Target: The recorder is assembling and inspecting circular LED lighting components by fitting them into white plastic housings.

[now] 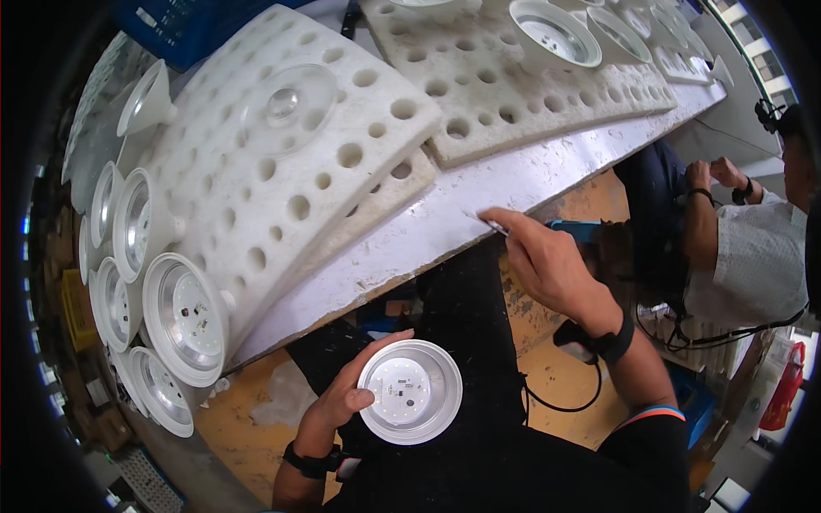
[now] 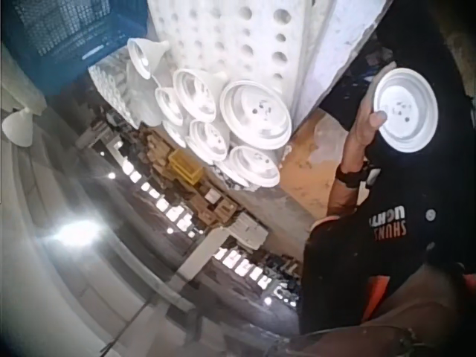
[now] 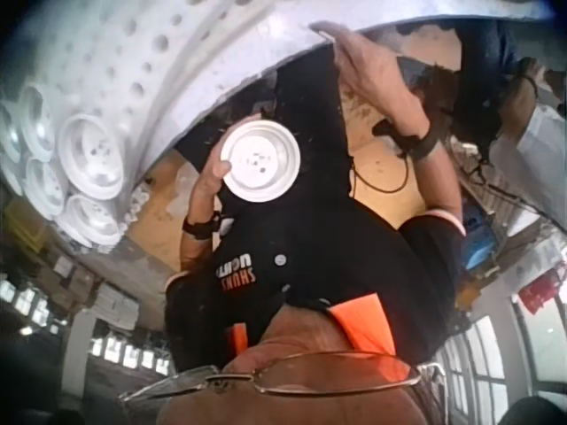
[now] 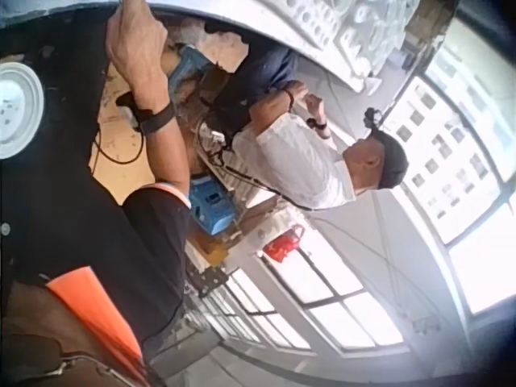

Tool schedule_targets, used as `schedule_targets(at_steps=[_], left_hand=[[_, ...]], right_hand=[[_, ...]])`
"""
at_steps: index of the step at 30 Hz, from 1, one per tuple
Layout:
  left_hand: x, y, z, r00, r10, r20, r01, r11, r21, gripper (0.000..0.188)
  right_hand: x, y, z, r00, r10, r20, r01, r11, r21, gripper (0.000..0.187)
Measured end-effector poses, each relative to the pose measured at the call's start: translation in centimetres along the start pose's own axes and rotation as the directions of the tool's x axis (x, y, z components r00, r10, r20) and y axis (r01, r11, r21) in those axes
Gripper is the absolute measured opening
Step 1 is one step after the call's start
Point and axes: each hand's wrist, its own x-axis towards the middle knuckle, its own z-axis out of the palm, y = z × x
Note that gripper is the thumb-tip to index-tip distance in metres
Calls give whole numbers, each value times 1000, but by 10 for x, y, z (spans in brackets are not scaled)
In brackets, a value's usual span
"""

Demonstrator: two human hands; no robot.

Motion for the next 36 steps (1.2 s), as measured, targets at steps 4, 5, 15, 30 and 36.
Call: schedule_targets(at_steps=[4, 5, 15, 30, 36], left_hand=[[2, 1, 0, 1000, -25, -14, 26, 994, 102, 105], [4, 0, -1, 1000, -24, -6, 25, 986, 164, 104], [-17, -4, -7, 998, -61, -13, 62, 976, 210, 101], [-13, 0, -5, 994, -112, -9, 112, 990, 88, 98], [-14, -4, -6, 995, -95, 5, 94, 991, 94, 98]], right_hand=[[-9, 17, 30, 967, 220, -129, -219, 975, 24, 48], [-24, 13, 44, 998, 62, 17, -62, 998, 12, 50], [-88, -38, 54, 962, 78, 260, -145, 958, 248, 52], [-91, -58, 60, 982, 32, 185, -94, 937, 336, 58], [-92, -60, 62, 982, -10, 188, -39, 966, 256, 56]])
